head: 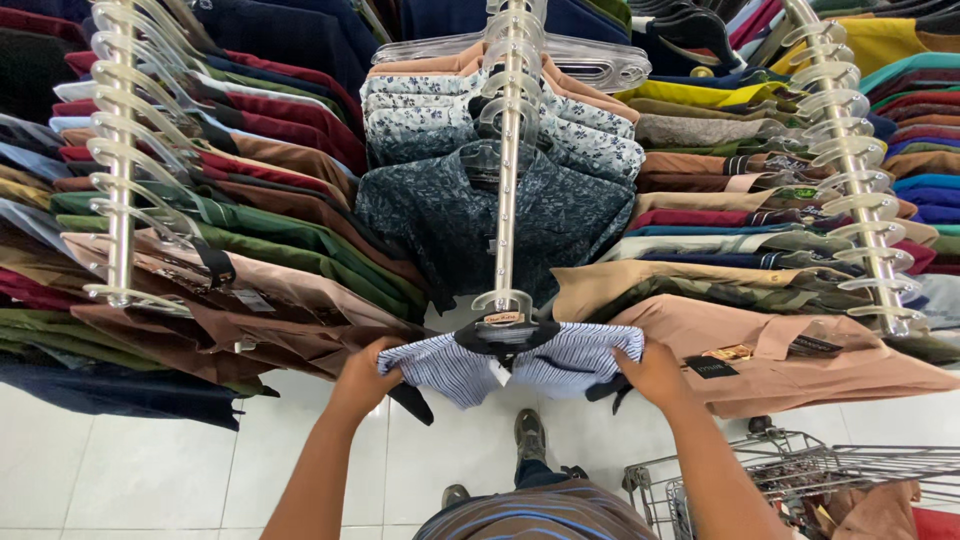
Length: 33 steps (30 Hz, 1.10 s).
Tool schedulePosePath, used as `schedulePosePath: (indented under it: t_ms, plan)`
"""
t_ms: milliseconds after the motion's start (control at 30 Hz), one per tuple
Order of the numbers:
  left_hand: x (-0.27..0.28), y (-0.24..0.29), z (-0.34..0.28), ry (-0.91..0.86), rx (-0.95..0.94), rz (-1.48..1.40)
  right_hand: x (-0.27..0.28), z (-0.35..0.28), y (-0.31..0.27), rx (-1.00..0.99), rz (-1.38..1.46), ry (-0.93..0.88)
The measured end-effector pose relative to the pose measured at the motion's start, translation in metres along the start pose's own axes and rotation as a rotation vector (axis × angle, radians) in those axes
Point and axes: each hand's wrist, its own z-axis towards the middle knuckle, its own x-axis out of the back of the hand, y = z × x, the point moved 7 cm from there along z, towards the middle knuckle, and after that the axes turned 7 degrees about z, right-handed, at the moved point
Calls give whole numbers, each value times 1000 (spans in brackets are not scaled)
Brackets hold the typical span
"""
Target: The person buttons the collar of a shirt on a hanger and adjusts it on a clothing rack among other garments.
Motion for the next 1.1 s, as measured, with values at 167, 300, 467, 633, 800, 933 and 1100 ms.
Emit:
schedulePosePath:
  t_ms: [167, 300, 467, 633, 800, 933, 1100]
  plan:
    - [-52, -92, 0, 113, 117, -125, -37, 4, 100, -64, 20, 113]
    - [-45, -127, -3, 247, 139, -289, -16, -19, 71, -7, 37, 167]
    - [-10, -156, -16, 366, 254, -193, 4, -10, 151, -59, -125, 288]
    - [-12, -126, -34, 276, 284, -181, -13, -37, 86, -17, 472, 170]
    - [-17, -114, -30, 271, 316, -205, -50, -26, 16, 498, 491, 70]
    - [-11, -110, -33, 297, 313, -220, -56, 19, 19, 471, 475, 94]
    - [20, -46, -46, 312, 204, -337, -61, 40, 34, 214, 487, 104]
